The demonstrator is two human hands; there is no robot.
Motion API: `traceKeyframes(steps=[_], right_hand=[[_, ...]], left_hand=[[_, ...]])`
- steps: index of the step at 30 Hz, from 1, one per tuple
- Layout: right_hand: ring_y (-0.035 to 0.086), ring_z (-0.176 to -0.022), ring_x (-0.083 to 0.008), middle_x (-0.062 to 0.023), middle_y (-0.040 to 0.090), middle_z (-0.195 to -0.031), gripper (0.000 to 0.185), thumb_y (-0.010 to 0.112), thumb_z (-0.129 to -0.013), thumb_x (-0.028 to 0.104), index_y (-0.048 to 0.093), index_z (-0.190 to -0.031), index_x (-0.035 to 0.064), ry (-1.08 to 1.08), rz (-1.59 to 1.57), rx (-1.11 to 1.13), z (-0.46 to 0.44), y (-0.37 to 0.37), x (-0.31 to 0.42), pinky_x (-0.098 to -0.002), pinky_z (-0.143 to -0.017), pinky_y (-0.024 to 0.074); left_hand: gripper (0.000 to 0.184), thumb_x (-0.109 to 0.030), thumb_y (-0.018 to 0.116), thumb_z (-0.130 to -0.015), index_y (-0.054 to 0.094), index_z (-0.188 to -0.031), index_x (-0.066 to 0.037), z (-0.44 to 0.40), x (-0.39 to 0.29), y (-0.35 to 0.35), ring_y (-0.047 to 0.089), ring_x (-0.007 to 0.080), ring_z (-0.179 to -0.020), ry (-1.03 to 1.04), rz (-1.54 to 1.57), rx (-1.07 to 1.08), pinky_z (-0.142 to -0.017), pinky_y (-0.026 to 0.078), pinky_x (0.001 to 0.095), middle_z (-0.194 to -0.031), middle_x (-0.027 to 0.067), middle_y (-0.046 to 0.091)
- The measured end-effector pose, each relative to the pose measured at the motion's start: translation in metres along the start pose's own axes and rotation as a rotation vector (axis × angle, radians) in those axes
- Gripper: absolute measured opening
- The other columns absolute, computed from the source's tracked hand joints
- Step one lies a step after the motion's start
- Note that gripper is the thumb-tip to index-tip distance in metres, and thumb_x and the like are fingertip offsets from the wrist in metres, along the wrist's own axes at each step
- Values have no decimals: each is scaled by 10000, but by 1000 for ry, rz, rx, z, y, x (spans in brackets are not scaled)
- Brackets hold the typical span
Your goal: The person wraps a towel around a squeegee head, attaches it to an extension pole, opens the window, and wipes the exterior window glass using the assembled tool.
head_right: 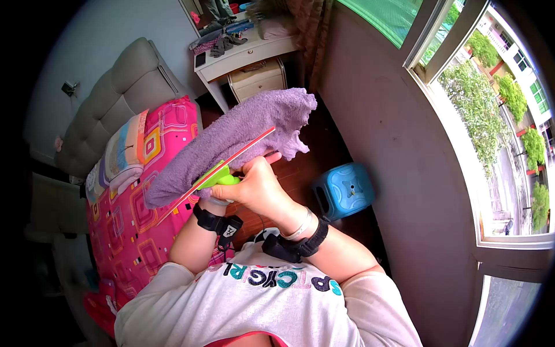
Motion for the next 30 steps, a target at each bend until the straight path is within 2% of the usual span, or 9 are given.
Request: traceKeyframes(steps=[3, 6, 12, 15, 17, 19, 21, 24, 30], right_hand=[[621, -903, -140, -38, 672, -964, 344, 789, -726, 43, 636, -1030, -10, -177, -15, 20, 1, 3, 12, -298, -826, 499], [646, -835, -172, -93, 692, -897, 332, 799, -676, 108, 669, -959, -7, -132, -59, -61, 2, -3, 6, -308, -787, 502], [635, -836, -122, -76, 694, -891, 257, 768, -733, 101, 685, -954, 0, 76, -139, -3, 14, -6, 10, -285, -753, 514], [630, -856, -108, -71, 683, -918, 309, 776, -726, 82, 652, -993, -14, 201, -199, -46, 22, -9, -13, -268, -723, 523], [637, -816, -140, -74, 645, -940, 452, 773, -718, -24, 543, -1107, -7, 125, -241, -204, 21, -20, -13, -242, -645, 515], [637, -881, -187, -72, 574, -976, 633, 784, -685, -64, 402, -1185, 11, 69, -180, -303, 21, -34, -13, -293, -735, 539], [625, -929, -197, -83, 567, -1001, 627, 782, -706, -39, 403, -1205, 0, -114, 5, -288, 16, -34, 4, -305, -806, 533], [584, -1024, -197, -103, 517, -1125, 603, 778, -721, -14, 430, -1213, -11, -24, 96, -238, 19, -32, -11, -314, -857, 519], [519, -1102, -210, -111, 388, -1258, 498, 755, -721, 6, 534, -1167, 19, -189, 268, -111, 18, -24, 16, -320, -891, 495]], left_hand=[[479, -245, 614, -861, 498, -1261, -8, 3, 10, 2, 535, 260, -1138, -27, 39, -11, -998, 416, 408, -1243, 123, 562], [474, -247, 609, -865, 496, -1259, -9, 5, 15, 0, 535, 260, -1135, -44, 45, -20, -997, 417, 408, -1242, 123, 560], [466, -251, 598, -872, 491, -1256, -10, 8, 8, -2, 536, 259, -1130, -56, 27, -14, -994, 418, 408, -1240, 125, 558], [461, -252, 593, -875, 489, -1254, -10, 12, 3, -6, 536, 259, -1127, -33, 41, -44, -992, 419, 408, -1239, 125, 556], [459, -253, 589, -878, 488, -1253, -10, 16, 1, -8, 536, 259, -1125, -6, 67, -79, -991, 419, 408, -1238, 126, 556], [456, -255, 585, -880, 486, -1252, -11, 19, 0, -8, 536, 258, -1124, 18, 100, -109, -990, 419, 408, -1237, 126, 555], [453, -256, 582, -882, 485, -1251, -11, 19, 0, -8, 536, 258, -1122, 31, 121, -127, -989, 420, 408, -1237, 127, 554], [449, -257, 576, -886, 482, -1249, -12, 20, 0, -6, 537, 258, -1119, 37, 130, -137, -988, 421, 408, -1236, 127, 553], [441, -261, 566, -893, 478, -1246, -13, 22, -1, -2, 537, 257, -1114, 34, 118, -142, -985, 422, 408, -1234, 129, 550]])
Point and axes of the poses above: each hand's wrist, its own z-axis away from the middle knuckle, its own y-axis out of the palm, x = y × z, the point moved 9 cm from there along -z, towards the middle knuckle
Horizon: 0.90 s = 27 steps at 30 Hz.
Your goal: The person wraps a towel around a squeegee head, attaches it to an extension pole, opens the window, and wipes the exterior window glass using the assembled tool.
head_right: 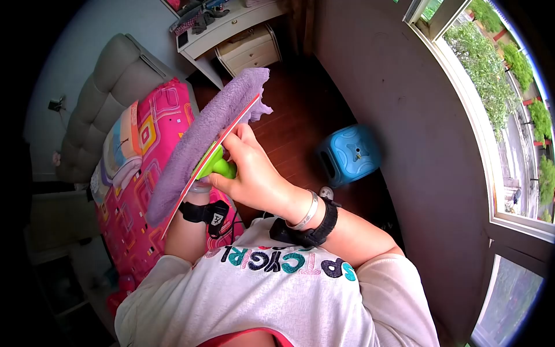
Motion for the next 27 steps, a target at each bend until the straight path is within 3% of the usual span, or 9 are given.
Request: traceKeyframes(steps=[1, 3, 5, 8, 11, 12, 16, 20, 27], right_hand=[[518, -1101, -215, -116, 387, -1252, 498, 752, -716, 8, 538, -1166, 25, -35, 3, -1, 0, 0, 7, -317, -884, 495], [447, -1164, -340, -193, 362, -1278, 563, 780, -651, 47, 535, -1158, 36, -104, 97, 3, 6, 1, 12, -376, -910, 460], [422, -1171, -388, -216, 357, -1283, 584, 783, -628, 53, 531, -1154, 34, -77, 139, -32, 8, -3, 11, -419, -944, 436], [445, -1147, -411, -237, 379, -1257, 577, 777, -607, 47, 540, -1133, 28, -52, 147, -139, 7, -17, 11, -432, -930, 443], [451, -1039, -375, -208, 391, -1150, 597, 742, -599, 5, 496, -1143, 8, -96, 208, -150, 5, -29, 13, -386, -886, 436], [498, -960, -382, -213, 463, -1044, 499, 715, -612, 12, 499, -1062, -7, -194, 162, -166, 2, -33, 18, -409, -804, 457], [551, -811, -420, -223, 546, -802, 346, 665, -626, 43, 465, -902, -15, -127, 290, -147, 1, -43, 6, -477, -704, 466], [558, -775, -421, -210, 564, -743, 353, 671, -623, 33, 465, -903, -27, -48, 325, -107, 1, -54, -2, -467, -677, 483], [539, -961, -414, -231, 520, -1011, 460, 698, -614, -10, 510, -1031, -57, -16, 201, -13, 1, -64, -3, -424, -823, 476]], left_hand=[[439, -261, 564, -894, 477, -1245, -13, -1, -1, 0, 537, 257, -1113, -4, -7, 1, -984, 422, 408, -1233, 129, 550], [437, -263, 560, -896, 476, -1244, -13, -4, -2, 3, 537, 257, -1111, -17, -18, 14, -983, 422, 408, -1233, 129, 549], [434, -264, 557, -898, 474, -1243, -13, -8, 3, 4, 538, 257, -1109, -28, 0, 10, -982, 423, 408, -1232, 130, 548], [430, -266, 551, -902, 472, -1241, -14, -12, 19, 4, 538, 256, -1106, -30, 68, -23, -981, 424, 408, -1231, 131, 547], [426, -267, 546, -905, 470, -1240, -14, -8, 31, 8, 538, 256, -1104, -3, 149, -64, -979, 424, 408, -1230, 131, 545], [425, -268, 544, -906, 469, -1239, -15, -8, 32, 8, 538, 256, -1103, 10, 173, -79, -978, 424, 408, -1230, 131, 545], [420, -270, 537, -911, 466, -1237, -15, -12, 38, 9, 538, 255, -1099, 50, 238, -117, -976, 425, 408, -1228, 132, 543], [415, -272, 530, -916, 463, -1235, -16, -14, 48, 14, 539, 255, -1095, 59, 283, -139, -974, 426, 408, -1227, 133, 541], [406, -276, 518, -924, 458, -1231, -17, -17, 56, 14, 539, 254, -1089, 86, 349, -171, -971, 428, 408, -1225, 135, 538]])
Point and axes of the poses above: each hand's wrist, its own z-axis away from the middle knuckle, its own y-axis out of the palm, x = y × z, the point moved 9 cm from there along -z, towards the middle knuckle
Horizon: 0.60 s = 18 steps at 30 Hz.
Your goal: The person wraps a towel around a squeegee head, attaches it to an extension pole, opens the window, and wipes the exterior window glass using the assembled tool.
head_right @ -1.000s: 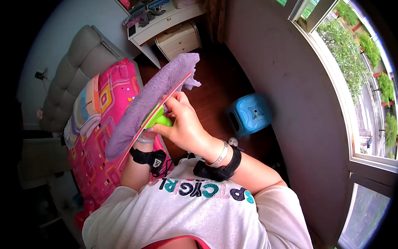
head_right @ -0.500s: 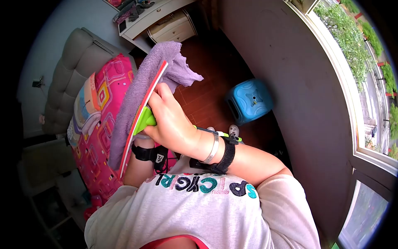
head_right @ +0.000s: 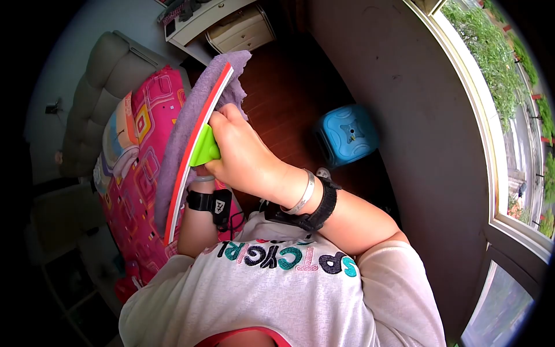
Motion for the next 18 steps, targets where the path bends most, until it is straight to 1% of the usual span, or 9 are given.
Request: traceKeyframes(steps=[2, 5, 8, 9, 12, 14, 15, 16, 18], right_hand=[[533, -1005, -398, -223, 514, -1119, 492, 685, -628, -4, 541, -1098, -15, 54, -13, 53, -2, 4, -5, -405, -856, 454], [550, -964, -400, -224, 542, -1060, 497, 698, -617, -2, 538, -1086, -32, -13, 16, 44, -5, 4, 1, -399, -834, 466], [577, -933, -395, -227, 567, -1003, 485, 714, -605, 7, 544, -1055, -56, 69, 76, 122, -13, -4, 1, -389, -814, 479], [606, -895, -371, -222, 586, -955, 454, 726, -604, 22, 557, -1015, -70, 80, 91, 119, -17, -8, -1, -374, -787, 489], [609, -872, -327, -195, 586, -952, 448, 757, -620, 59, 572, -1006, -76, 144, 78, 219, -17, -10, -1, -361, -777, 486], [582, -915, -328, -184, 562, -976, 491, 785, -628, 92, 572, -1038, -73, 96, 78, 198, -13, -6, 8, -360, -787, 484], [548, -971, -334, -187, 523, -1042, 551, 803, -635, 120, 552, -1088, -71, 20, 40, 182, -10, 1, 15, -361, -806, 477], [529, -1005, -358, -207, 485, -1104, 544, 769, -650, 65, 517, -1111, -76, 57, -11, 156, -5, 10, 18, -375, -834, 468], [522, -1013, -384, -222, 456, -1135, 516, 720, -662, -1, 489, -1117, -82, -9, 116, 90, 1, 21, 26, -385, -851, 465]], left_hand=[[404, -278, 514, -926, 457, -1230, -17, -3, 4, 0, 540, 254, -1087, -10, 18, -3, -970, 428, 408, -1224, 135, 537], [401, -279, 509, -930, 455, -1228, -18, -7, 15, 0, 540, 254, -1084, -39, 45, -8, -968, 429, 408, -1223, 136, 536], [397, -281, 503, -933, 452, -1227, -18, -17, 21, -3, 540, 253, -1082, -59, 65, -14, -967, 429, 408, -1222, 137, 535], [396, -282, 502, -934, 452, -1226, -19, -22, 21, -5, 540, 253, -1081, -64, 68, -15, -966, 430, 408, -1222, 137, 534], [393, -283, 496, -938, 449, -1225, -19, -24, 20, -7, 540, 253, -1078, -81, 71, -11, -965, 430, 408, -1221, 138, 533], [391, -285, 493, -940, 448, -1223, -20, -14, 11, -4, 541, 253, -1076, -95, 63, -8, -964, 431, 408, -1220, 138, 532], [389, -285, 491, -941, 447, -1223, -20, -7, 7, -2, 541, 253, -1075, -99, 64, -3, -963, 431, 408, -1220, 138, 532], [388, -286, 489, -942, 447, -1222, -20, -1, 3, -3, 541, 252, -1074, -111, 66, -9, -963, 431, 408, -1220, 138, 531], [386, -287, 485, -945, 445, -1221, -20, 9, 8, -2, 541, 252, -1073, -133, 87, -10, -962, 431, 408, -1219, 139, 531]])
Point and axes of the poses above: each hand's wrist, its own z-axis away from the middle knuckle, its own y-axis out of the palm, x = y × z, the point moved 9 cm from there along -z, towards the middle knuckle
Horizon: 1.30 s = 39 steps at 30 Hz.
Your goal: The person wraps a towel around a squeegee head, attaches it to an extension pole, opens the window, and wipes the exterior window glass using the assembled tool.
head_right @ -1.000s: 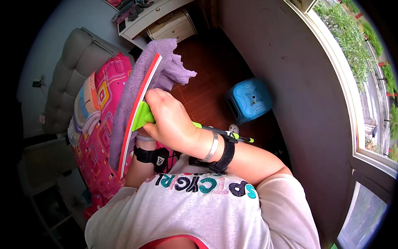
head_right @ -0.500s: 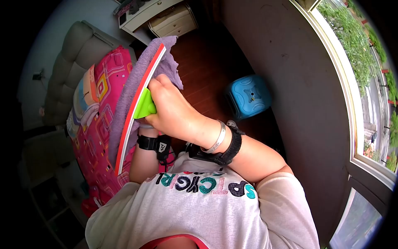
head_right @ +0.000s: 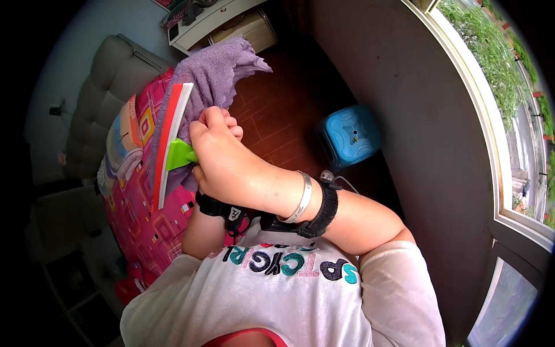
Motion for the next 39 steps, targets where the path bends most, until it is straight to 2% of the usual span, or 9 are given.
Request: traceKeyframes(steps=[7, 10, 14, 18, 22, 24, 32, 36, 39], right_hand=[[556, -920, -424, -306, 530, -955, 368, 687, -673, 3, 527, -981, -120, 68, 242, 29, -23, 21, -12, -418, -739, 525], [511, -793, -310, -135, 634, -746, 105, 671, -645, 117, 675, -724, 47, -128, 462, 301, -36, 13, 6, -357, -721, 450], [607, -908, -373, -245, 643, -801, 265, 705, -743, 181, 669, -807, -74, 34, 454, 486, -48, 6, -16, -387, -716, 547], [668, -813, -343, -209, 667, -821, 339, 739, -745, 273, 681, -845, -46, 217, 348, 590, -33, -5, -54, -390, -732, 540], [671, -733, -281, -148, 679, -795, 333, 698, -808, 288, 679, -877, -37, 147, 185, 858, -16, -17, -87, -317, -630, 534], [667, -682, -188, -93, 689, -784, 295, 633, -880, 277, 675, -874, -16, 342, -421, 856, 2, -47, -115, -248, -592, 518], [643, -597, -168, -97, 659, -759, 141, 639, -872, 133, 602, -827, 4, 1075, -553, -651, 183, -176, -501, -259, -573, 543], [669, -619, -200, -107, 651, -802, 220, 699, -765, 43, 595, -957, 18, 1557, 103, -470, 325, -122, -615, -284, -519, 549], [651, -876, -352, -193, 657, -923, 347, 759, -694, 87, 606, -1001, 38, 1385, 457, -355, 343, -99, -661, -386, -802, 533]], left_hand=[[379, -291, 473, -953, 440, -1217, -21, -15, 28, -17, 542, 251, -1066, -114, 78, -30, -958, 433, 407, -1217, 140, 527], [376, -293, 468, -956, 438, -1216, -22, -19, 33, -21, 542, 251, -1063, -197, 113, -34, -957, 434, 407, -1216, 141, 526], [412, -375, 463, -951, 454, -1226, -68, -15, 53, -30, 506, 229, -1143, -294, 260, -14, -924, 480, 393, -1239, 114, 519], [282, -330, 537, -914, 565, -1033, -76, -3, 90, -25, 492, 230, -1155, -481, 472, 7, -706, 555, 315, -1097, 105, 590], [163, -192, 478, -930, 477, -1013, -51, 7, 119, -14, 455, 181, -791, -579, 738, -83, -546, 485, 342, -940, 52, 411], [176, -121, 458, -933, 414, -1062, -10, 12, 125, -18, 463, 172, -763, -622, 771, -103, -538, 485, 347, -976, 73, 371], [196, -12, 491, -921, 323, -1013, -55, 26, 124, -111, 476, 143, -683, -482, 753, -426, -521, 438, 281, -883, 61, 393], [165, -23, 406, -931, 354, -1078, 29, 34, 120, -151, 493, 167, -733, -339, 721, -529, -524, 460, 310, -1011, 92, 336], [161, -4, 427, -915, 334, -1039, -44, 37, 122, -182, 504, 155, -719, -311, 737, -638, -534, 457, 300, -907, 73, 394]])
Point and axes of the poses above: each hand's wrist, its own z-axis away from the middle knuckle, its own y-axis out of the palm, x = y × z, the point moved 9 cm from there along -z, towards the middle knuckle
